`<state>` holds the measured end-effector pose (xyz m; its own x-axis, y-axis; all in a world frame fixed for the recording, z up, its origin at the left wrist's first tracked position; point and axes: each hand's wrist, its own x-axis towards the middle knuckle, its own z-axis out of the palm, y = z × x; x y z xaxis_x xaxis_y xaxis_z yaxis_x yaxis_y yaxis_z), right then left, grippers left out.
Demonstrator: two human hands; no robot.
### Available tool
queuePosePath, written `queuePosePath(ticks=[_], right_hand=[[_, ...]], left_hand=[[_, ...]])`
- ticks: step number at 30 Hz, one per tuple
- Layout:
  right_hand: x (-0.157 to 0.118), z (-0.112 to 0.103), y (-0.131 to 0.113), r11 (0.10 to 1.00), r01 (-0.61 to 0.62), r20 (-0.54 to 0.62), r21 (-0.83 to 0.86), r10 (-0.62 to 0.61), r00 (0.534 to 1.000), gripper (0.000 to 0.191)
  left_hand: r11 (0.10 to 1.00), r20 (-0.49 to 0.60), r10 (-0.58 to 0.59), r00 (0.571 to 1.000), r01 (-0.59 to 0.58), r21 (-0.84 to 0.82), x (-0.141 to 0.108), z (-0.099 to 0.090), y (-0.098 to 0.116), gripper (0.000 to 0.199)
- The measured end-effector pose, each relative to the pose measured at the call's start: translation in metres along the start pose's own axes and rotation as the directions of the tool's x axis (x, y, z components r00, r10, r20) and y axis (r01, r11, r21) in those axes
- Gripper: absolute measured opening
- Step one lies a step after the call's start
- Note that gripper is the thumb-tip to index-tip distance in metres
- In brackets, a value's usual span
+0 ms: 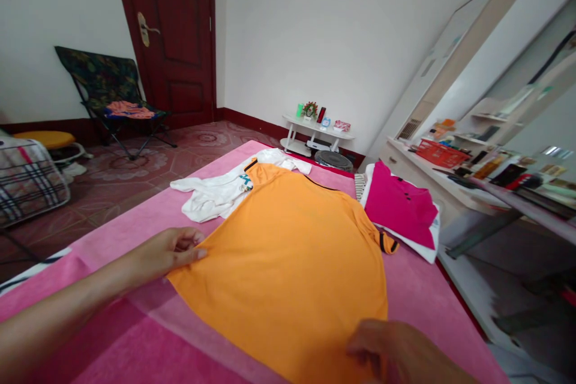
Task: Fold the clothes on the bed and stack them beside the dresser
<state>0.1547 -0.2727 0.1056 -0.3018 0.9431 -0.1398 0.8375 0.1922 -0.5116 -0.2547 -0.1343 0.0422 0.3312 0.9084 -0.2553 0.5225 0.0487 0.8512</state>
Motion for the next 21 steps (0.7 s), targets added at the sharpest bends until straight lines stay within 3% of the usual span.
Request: queuePosePath(ticks=[2, 5, 7, 10, 13, 17, 21], right_hand=[[0.031, -0.002, -0.012, 0.994, 0.062, 0.046, 0.092, -0.066, 0.997, 0.016], [0.088, 0.01, -0.025, 0.971, 0.169, -0.031, 0.168, -0.166, 0.986, 0.017], [0.126, 0.028, -0.032, 0.949, 0.236, -0.103, 0.209, -0.218, 0.97, 0.022], [0.174, 0.061, -0.047, 0.917, 0.305, -0.146, 0.258, -0.275, 0.95, 0.027], [0.204, 0.088, -0.06, 0.913, 0.342, -0.193, 0.223, -0.303, 0.933, 0.026], [0.217, 0.104, -0.062, 0.916, 0.356, -0.292, 0.185, -0.295, 0.91, 0.019], [0.216, 0.105, -0.055, 0.878, 0.385, -0.301, 0.285, -0.3, 0.905, 0.02]], left_hand=[[0.999, 0.073, 0.035, 0.997, -0.034, -0.014, -0.003, -0.001, 0.005, 0.05], [0.994, 0.203, 0.064, 0.977, -0.081, 0.08, -0.003, -0.008, 0.014, 0.042], [0.971, 0.224, 0.076, 0.972, -0.123, 0.205, 0.003, -0.016, 0.022, 0.036], [0.904, 0.088, 0.108, 0.99, -0.135, 0.406, 0.029, -0.028, 0.038, 0.034], [0.857, -0.106, 0.155, 0.982, -0.08, 0.509, 0.073, -0.039, 0.053, 0.035], [0.803, -0.357, 0.234, 0.904, 0.028, 0.596, 0.14, -0.051, 0.063, 0.042], [0.808, -0.479, 0.154, 0.864, 0.169, 0.564, 0.198, -0.052, 0.071, 0.049]])
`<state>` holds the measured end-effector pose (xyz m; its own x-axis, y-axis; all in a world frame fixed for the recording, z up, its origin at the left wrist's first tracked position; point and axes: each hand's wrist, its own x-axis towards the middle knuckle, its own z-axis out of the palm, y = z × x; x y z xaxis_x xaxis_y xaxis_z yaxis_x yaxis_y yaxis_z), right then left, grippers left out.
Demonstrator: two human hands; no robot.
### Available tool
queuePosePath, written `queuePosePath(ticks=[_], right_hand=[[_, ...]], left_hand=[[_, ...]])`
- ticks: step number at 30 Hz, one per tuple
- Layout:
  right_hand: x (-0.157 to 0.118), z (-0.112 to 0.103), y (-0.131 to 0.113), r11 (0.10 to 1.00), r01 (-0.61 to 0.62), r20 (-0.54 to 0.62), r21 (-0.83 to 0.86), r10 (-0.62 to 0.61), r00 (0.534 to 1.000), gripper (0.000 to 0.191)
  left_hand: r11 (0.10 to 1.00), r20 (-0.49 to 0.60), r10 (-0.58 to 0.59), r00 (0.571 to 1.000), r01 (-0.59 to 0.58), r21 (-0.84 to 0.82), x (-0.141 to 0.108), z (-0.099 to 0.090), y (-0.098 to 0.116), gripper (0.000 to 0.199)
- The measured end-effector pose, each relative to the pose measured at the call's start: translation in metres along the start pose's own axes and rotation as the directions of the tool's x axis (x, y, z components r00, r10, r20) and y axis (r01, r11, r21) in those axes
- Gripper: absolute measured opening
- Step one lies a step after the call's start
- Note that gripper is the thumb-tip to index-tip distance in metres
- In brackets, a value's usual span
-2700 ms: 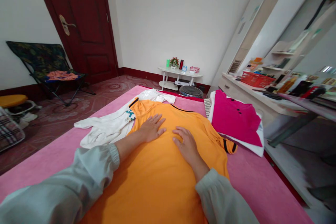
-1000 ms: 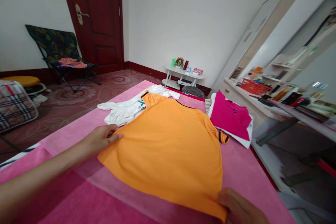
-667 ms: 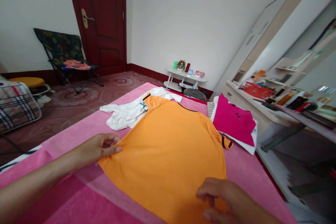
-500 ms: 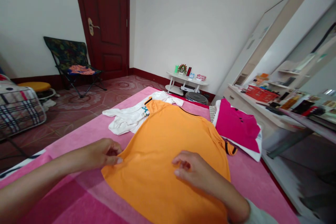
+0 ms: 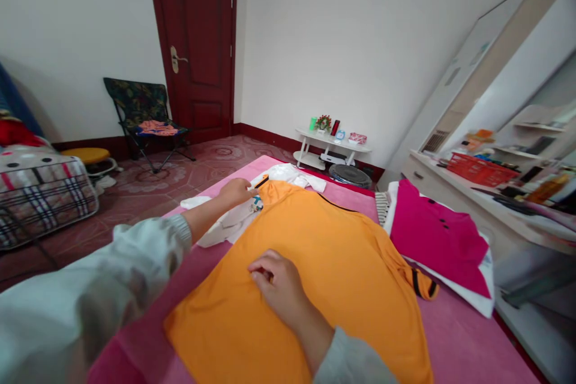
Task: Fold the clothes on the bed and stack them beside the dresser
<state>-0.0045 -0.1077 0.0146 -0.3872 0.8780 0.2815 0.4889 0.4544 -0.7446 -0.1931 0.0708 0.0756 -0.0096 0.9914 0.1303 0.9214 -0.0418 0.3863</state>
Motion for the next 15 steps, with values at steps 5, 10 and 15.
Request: queuePosePath(ticks=[5, 10, 15], right_hand=[[0.003, -0.004, 0.008, 0.982, -0.039, -0.043, 0.186, 0.047, 0.998, 0.02], [0.008, -0.004, 0.011, 0.906, -0.13, -0.028, 0.402, 0.154, 0.988, 0.018], [0.012, -0.003, 0.008, 0.815, -0.197, -0.04, 0.545, 0.26, 0.965, 0.016]], left_hand=[[0.98, 0.029, -0.19, 0.981, 0.192, -0.058, 0.037, 0.027, 0.021, 0.056], [0.974, -0.038, -0.216, 0.976, 0.213, -0.072, 0.047, 0.043, 0.033, 0.039], [0.992, -0.179, -0.115, 0.977, 0.104, -0.072, 0.046, 0.041, 0.058, 0.032]])
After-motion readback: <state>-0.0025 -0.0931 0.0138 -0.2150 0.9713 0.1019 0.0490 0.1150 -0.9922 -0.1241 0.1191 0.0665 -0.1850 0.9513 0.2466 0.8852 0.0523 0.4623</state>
